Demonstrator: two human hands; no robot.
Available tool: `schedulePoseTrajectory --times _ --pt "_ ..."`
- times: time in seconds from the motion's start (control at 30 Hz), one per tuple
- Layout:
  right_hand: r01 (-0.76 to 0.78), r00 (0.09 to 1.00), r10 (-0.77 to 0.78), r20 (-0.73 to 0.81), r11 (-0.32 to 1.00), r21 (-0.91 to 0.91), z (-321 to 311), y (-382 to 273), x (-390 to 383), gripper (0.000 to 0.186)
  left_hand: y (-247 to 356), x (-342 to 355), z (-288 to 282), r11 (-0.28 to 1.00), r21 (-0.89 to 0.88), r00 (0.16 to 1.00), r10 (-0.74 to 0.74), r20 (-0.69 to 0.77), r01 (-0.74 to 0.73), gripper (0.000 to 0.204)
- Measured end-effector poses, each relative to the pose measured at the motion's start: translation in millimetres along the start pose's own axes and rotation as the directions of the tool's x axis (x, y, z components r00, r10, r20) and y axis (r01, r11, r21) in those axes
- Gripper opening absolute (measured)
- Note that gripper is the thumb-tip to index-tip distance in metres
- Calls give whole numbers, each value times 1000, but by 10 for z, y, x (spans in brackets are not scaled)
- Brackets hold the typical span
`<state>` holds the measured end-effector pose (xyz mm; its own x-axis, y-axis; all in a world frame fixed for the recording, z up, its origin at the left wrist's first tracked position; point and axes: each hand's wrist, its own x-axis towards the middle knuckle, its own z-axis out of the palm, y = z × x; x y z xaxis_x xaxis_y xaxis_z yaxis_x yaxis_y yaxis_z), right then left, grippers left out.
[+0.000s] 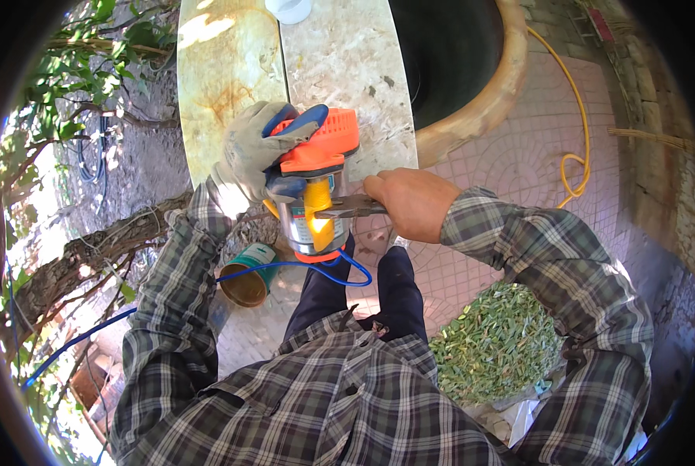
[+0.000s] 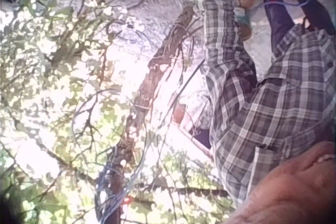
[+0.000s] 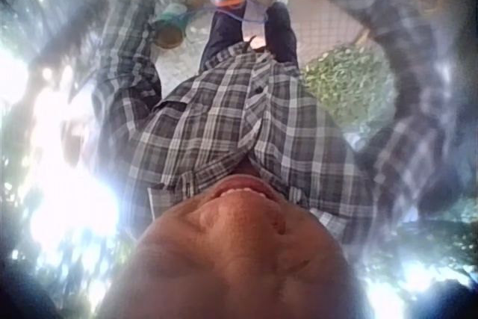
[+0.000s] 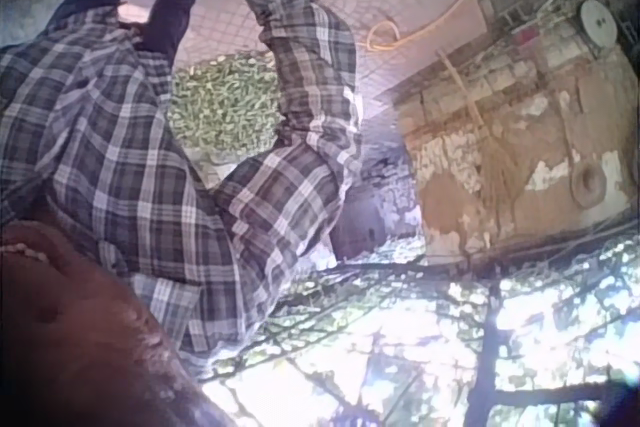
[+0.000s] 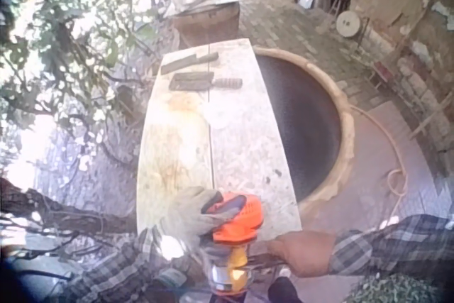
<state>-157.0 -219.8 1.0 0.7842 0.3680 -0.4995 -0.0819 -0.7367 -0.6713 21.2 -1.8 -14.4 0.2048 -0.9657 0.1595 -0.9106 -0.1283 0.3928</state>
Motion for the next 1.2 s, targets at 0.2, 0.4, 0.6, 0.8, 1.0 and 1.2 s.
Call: schedulePoseTrajectory --times 0.2,0.4,0.6,0.8,1.0,1.2 --pt "-59 998 55 -33 991 -122 42 48 -176 23 168 117 -19 992 128 997 -12 75 2 71" --pt "-206 976 188 -111 961 -186 -22 -37 -401 15 326 292 -19 988 150 994 -57 98 42 73" --pt "-456 890 431 -149 845 -279 -279 -337 -526 12 518 501 -70 950 269 943 -228 243 160 71" --pt "-571 809 574 -124 719 -396 -516 -938 -388 20 568 745 146 931 263 931 -308 194 253 65" --pt "-420 871 487 64 806 -417 -599 -961 -231 19 411 452 53 938 212 945 -304 116 276 70" --pt "-556 831 440 341 679 479 -683 -672 -396 34 326 316 144 943 254 959 -254 126 217 70"
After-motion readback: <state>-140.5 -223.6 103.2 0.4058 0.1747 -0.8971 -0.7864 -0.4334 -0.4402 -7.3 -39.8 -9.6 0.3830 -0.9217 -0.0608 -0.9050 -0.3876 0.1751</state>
